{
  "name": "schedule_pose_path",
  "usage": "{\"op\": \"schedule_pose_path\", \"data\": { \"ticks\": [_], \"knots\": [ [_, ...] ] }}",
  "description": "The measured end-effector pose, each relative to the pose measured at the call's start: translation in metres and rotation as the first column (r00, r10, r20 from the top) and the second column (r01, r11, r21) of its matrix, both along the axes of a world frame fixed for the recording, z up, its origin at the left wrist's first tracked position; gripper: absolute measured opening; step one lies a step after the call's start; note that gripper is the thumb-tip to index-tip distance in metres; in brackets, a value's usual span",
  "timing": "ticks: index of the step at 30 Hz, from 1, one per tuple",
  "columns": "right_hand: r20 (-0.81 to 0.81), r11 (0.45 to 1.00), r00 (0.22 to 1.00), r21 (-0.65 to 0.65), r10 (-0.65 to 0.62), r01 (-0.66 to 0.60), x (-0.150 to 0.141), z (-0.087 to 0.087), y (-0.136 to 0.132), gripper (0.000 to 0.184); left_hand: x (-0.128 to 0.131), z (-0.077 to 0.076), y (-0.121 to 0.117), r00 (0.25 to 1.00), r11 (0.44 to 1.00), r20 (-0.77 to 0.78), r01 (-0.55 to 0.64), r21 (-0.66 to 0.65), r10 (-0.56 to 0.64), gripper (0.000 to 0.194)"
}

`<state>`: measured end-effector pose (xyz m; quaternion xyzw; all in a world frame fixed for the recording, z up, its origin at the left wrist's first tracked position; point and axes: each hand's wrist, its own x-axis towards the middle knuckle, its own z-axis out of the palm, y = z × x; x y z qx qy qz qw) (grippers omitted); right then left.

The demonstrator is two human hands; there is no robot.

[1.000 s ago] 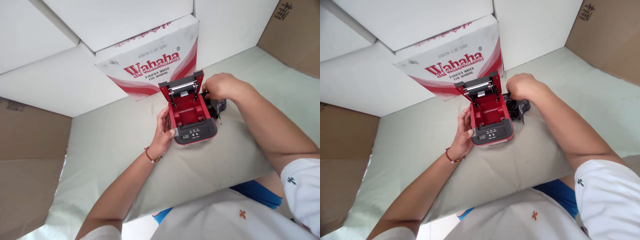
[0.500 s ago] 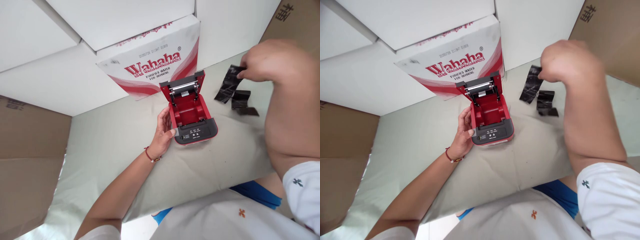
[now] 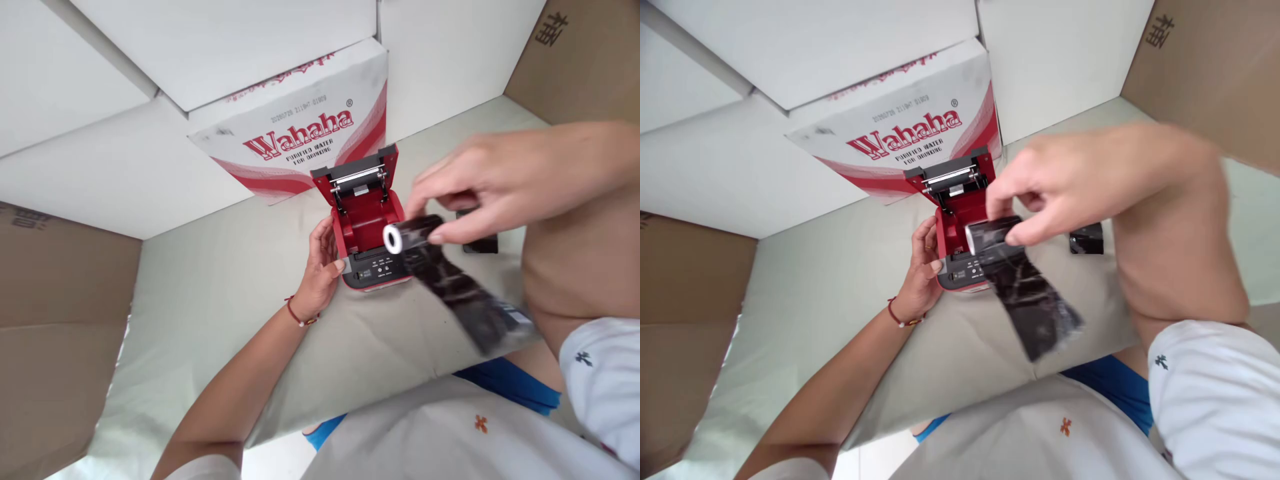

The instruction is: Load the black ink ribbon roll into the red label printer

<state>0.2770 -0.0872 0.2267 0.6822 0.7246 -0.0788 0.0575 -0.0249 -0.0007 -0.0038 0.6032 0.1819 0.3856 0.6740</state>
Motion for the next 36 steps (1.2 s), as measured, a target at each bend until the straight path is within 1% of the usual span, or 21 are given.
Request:
{"op": "schedule_pose_path", "data": {
  "ticks": [2, 4, 7, 9, 12, 18, 20, 21, 22, 23, 24, 25, 26, 27, 28, 30, 31, 32, 33, 34, 36],
  "knots": [
    [-0.011, 1.000, 1.000, 0.015, 0.011, -0.011, -0.028, -0.012, 0.007, 0.039, 0.000, 0.001, -0.001, 1.000, 1.000, 0.003, -0.002, -0.003, 0.002, 0.087],
    [-0.013, 0.999, 1.000, 0.033, 0.026, -0.026, -0.050, -0.025, 0.012, 0.038, 0.001, 0.002, -0.001, 1.000, 1.000, 0.010, 0.006, -0.005, -0.006, 0.086],
    [0.021, 0.999, 0.999, 0.006, 0.033, -0.033, -0.072, -0.043, 0.018, 0.030, 0.002, 0.002, -0.002, 1.000, 1.000, 0.018, 0.020, -0.010, -0.019, 0.085],
    [0.063, 0.999, 0.998, -0.033, 0.015, -0.013, -0.082, -0.052, 0.022, 0.028, 0.002, 0.002, -0.002, 0.999, 1.000, 0.023, 0.022, -0.012, -0.022, 0.085],
    [0.097, 0.998, 0.995, -0.062, -0.008, 0.014, -0.089, -0.059, 0.028, 0.031, 0.003, 0.002, -0.001, 1.000, 1.000, 0.024, 0.019, 0.000, -0.019, 0.085],
    [0.062, 0.999, 0.997, -0.012, -0.035, 0.036, -0.086, -0.065, 0.036, 0.033, 0.003, -0.007, 0.002, 1.000, 0.997, 0.000, 0.026, 0.067, -0.026, 0.087],
    [0.054, 0.999, 0.998, 0.004, -0.044, 0.044, -0.085, -0.068, 0.037, 0.031, 0.002, -0.008, 0.000, 1.000, 0.991, -0.023, -0.012, 0.133, 0.015, 0.083],
    [0.044, 0.999, 0.998, 0.012, -0.037, 0.037, -0.084, -0.069, 0.038, 0.031, 0.001, -0.006, -0.001, 0.997, 0.981, -0.043, -0.054, 0.188, 0.063, 0.079],
    [0.032, 1.000, 0.999, 0.017, -0.027, 0.026, -0.083, -0.070, 0.038, 0.031, 0.000, -0.002, -0.004, 0.990, 0.960, -0.065, -0.106, 0.260, 0.127, 0.075],
    [0.019, 1.000, 1.000, 0.015, -0.014, 0.014, -0.081, -0.070, 0.039, 0.030, -0.002, 0.003, -0.006, 0.976, 0.924, -0.085, -0.162, 0.346, 0.203, 0.068],
    [0.006, 1.000, 1.000, 0.006, 0.000, 0.000, -0.079, -0.069, 0.039, 0.030, -0.004, 0.011, -0.010, 0.949, 0.866, -0.103, -0.223, 0.447, 0.298, 0.064],
    [-0.010, 1.000, 1.000, -0.009, 0.022, -0.022, -0.076, -0.068, 0.039, 0.029, -0.006, 0.019, -0.013, 0.923, 0.793, -0.106, -0.253, 0.554, 0.369, 0.062],
    [-0.035, 0.998, 0.998, -0.024, 0.057, -0.058, -0.073, -0.065, 0.038, 0.028, -0.008, 0.029, -0.016, 0.905, 0.714, -0.096, -0.258, 0.650, 0.414, 0.056],
    [-0.068, 0.994, 0.993, -0.044, 0.098, -0.101, -0.069, -0.061, 0.037, 0.026, -0.010, 0.038, -0.019, 0.898, 0.634, -0.082, -0.238, 0.736, 0.432, 0.049],
    [-0.112, 0.987, 0.983, -0.062, 0.143, -0.151, -0.065, -0.055, 0.034, 0.024, -0.011, 0.047, -0.022, 0.901, 0.571, -0.086, -0.194, 0.798, 0.426, 0.047],
    [-0.222, 0.972, 0.953, -0.061, 0.208, -0.227, -0.056, -0.041, 0.028, 0.024, -0.012, 0.061, -0.027, 0.923, 0.501, -0.142, -0.062, 0.863, 0.358, 0.053],
    [-0.271, 0.974, 0.939, -0.025, 0.210, -0.225, -0.052, -0.034, 0.024, 0.025, -0.012, 0.066, -0.029, 0.929, 0.481, -0.156, -0.026, 0.877, 0.335, 0.054],
    [-0.309, 0.982, 0.932, 0.040, 0.188, -0.185, -0.048, -0.027, 0.020, 0.026, -0.012, 0.069, -0.031, 0.930, 0.464, -0.166, -0.006, 0.886, 0.329, 0.055],
    [-0.339, 0.986, 0.929, 0.125, 0.147, -0.111, -0.046, -0.021, 0.016, 0.027, -0.011, 0.072, -0.032, 0.929, 0.443, -0.168, 0.005, 0.897, 0.331, 0.054],
    [-0.364, 0.977, 0.926, 0.214, 0.096, -0.017, -0.044, -0.017, 0.014, 0.029, -0.011, 0.074, -0.034, 0.924, 0.418, -0.168, 0.009, 0.908, 0.345, 0.054],
    [-0.387, 0.926, 0.922, 0.350, 0.008, 0.139, -0.042, -0.015, 0.014, 0.033, -0.009, 0.077, -0.038, 0.912, 0.362, -0.170, 0.026, 0.932, 0.374, 0.053]
  ]
}}
